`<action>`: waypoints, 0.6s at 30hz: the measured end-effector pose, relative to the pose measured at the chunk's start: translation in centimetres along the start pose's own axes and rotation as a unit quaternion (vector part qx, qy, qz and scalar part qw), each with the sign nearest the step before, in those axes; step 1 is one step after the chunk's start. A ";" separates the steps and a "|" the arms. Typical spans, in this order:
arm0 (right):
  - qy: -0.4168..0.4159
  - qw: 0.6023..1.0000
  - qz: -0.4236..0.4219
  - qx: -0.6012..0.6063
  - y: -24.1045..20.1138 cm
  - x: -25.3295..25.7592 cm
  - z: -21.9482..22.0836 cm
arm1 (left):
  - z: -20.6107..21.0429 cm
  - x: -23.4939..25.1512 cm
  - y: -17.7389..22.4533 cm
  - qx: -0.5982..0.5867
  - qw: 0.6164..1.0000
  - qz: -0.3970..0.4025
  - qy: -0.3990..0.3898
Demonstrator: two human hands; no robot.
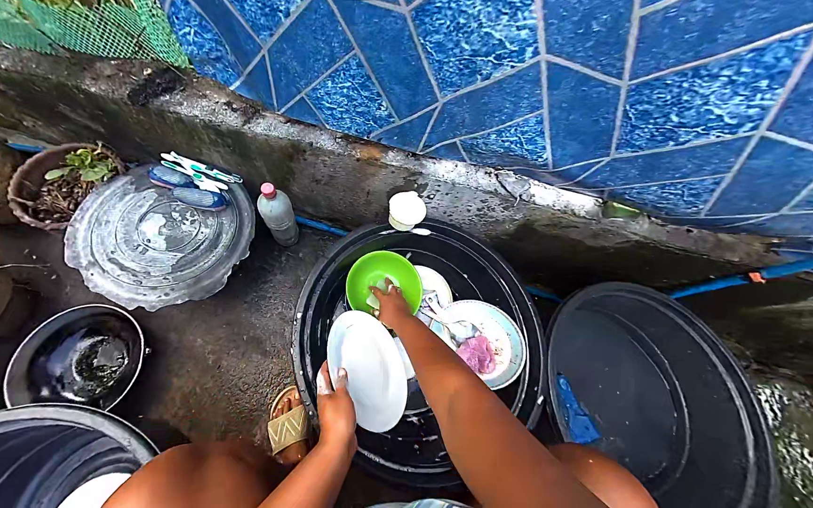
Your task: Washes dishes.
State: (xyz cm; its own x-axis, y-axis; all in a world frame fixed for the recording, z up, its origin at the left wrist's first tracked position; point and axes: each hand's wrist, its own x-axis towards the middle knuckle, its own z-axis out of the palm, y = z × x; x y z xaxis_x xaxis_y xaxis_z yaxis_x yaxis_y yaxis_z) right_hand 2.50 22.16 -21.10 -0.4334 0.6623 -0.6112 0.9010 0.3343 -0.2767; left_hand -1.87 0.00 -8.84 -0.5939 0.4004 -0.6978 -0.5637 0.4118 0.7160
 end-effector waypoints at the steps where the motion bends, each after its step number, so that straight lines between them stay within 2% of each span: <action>1: 0.006 1.000 -0.010 0.000 0.4 0.3 0.0 | 0.0 0.2 0.0 0.003 1.000 0.000 -0.002; 5: 0.038 0.994 -0.027 0.100 1.6 0.2 -1.6 | 0.2 0.6 0.2 0.006 1.000 -0.012 -0.014; 7: 0.084 0.977 -0.044 0.190 1.4 -0.7 -3.7 | 0.5 0.7 0.3 0.006 1.000 -0.018 -0.021; 9: 0.146 0.963 -0.074 0.215 0.5 -2.1 -6.7 | 0.7 0.8 0.3 0.004 0.999 -0.024 -0.027; 12: 0.268 0.946 -0.107 0.149 -1.3 -3.7 -12.6 | 0.9 1.0 0.4 0.001 0.999 -0.033 -0.028; 14: 0.302 0.943 -0.094 0.103 -2.1 -3.9 -16.6 | 1.0 1.0 0.5 0.001 0.999 -0.034 -0.027; 18: 0.228 0.971 -0.060 0.048 -1.8 -1.0 -21.3 | 1.3 1.2 0.6 -0.002 0.999 -0.034 -0.030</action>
State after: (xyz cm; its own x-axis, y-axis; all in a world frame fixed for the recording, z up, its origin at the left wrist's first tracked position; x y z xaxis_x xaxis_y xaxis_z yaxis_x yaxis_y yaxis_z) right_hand 0.82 35.16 -4.21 -0.4803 0.8576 -0.1841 0.8314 0.3783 -0.4069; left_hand -2.11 1.79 -9.26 -0.5186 0.4198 -0.7449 -0.6044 0.4362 0.6667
